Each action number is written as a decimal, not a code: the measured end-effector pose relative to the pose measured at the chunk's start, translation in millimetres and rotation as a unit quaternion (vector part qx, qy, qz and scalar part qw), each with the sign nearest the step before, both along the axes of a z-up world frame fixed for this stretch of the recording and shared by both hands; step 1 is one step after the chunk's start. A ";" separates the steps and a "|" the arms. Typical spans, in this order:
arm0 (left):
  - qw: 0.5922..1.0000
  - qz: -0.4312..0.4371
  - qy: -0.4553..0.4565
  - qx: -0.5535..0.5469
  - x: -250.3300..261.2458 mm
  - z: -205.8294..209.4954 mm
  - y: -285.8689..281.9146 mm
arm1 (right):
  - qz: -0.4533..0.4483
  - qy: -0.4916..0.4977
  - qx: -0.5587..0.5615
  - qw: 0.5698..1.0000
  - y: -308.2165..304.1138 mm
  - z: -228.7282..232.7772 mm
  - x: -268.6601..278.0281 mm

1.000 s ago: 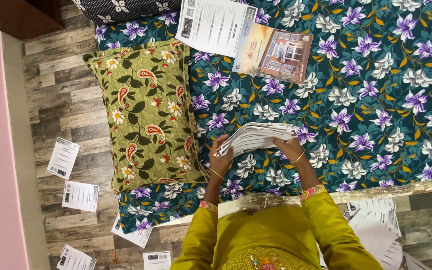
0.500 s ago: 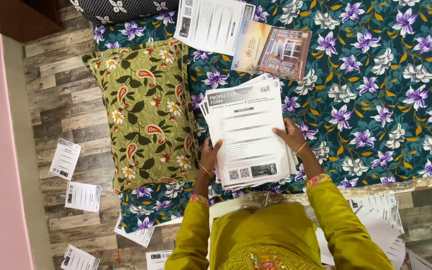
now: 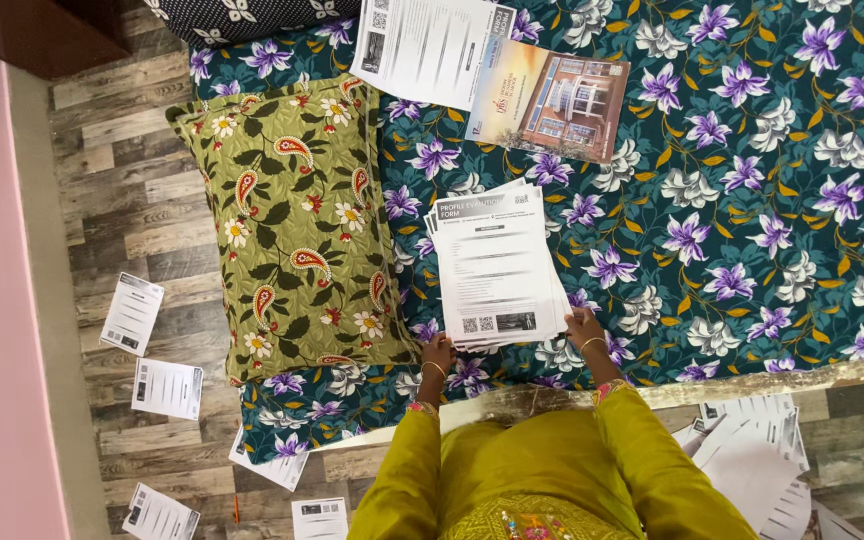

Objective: The person picks up documents from the floor and a bed, gathers them into a stack, and places the stack onto a shelf.

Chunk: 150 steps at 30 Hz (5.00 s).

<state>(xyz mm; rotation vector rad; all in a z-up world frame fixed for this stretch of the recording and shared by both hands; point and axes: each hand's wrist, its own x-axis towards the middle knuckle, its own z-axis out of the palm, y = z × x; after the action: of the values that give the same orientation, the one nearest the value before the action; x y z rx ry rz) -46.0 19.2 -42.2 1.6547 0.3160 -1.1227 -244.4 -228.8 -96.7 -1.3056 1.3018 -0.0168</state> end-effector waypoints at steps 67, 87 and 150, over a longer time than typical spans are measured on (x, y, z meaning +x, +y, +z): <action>0.980 0.171 -0.056 -0.084 74.5 -107.3 -105.3 | 0.179 -0.146 -0.305 0.924 -155.6 -8.9 166.7; 0.980 0.134 0.127 -0.073 104.7 -164.9 -68.8 | 0.294 -0.239 -0.563 0.735 -158.0 30.8 470.6; 0.928 0.289 0.181 -0.147 50.5 -131.5 -47.0 | 0.700 0.074 -0.169 0.690 105.0 19.6 142.6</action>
<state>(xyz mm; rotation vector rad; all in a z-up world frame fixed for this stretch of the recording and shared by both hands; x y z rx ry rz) 4.5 -27.8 -173.6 0.9823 0.7773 -0.9516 -101.9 -123.8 -77.1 -2.3696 0.0984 0.9757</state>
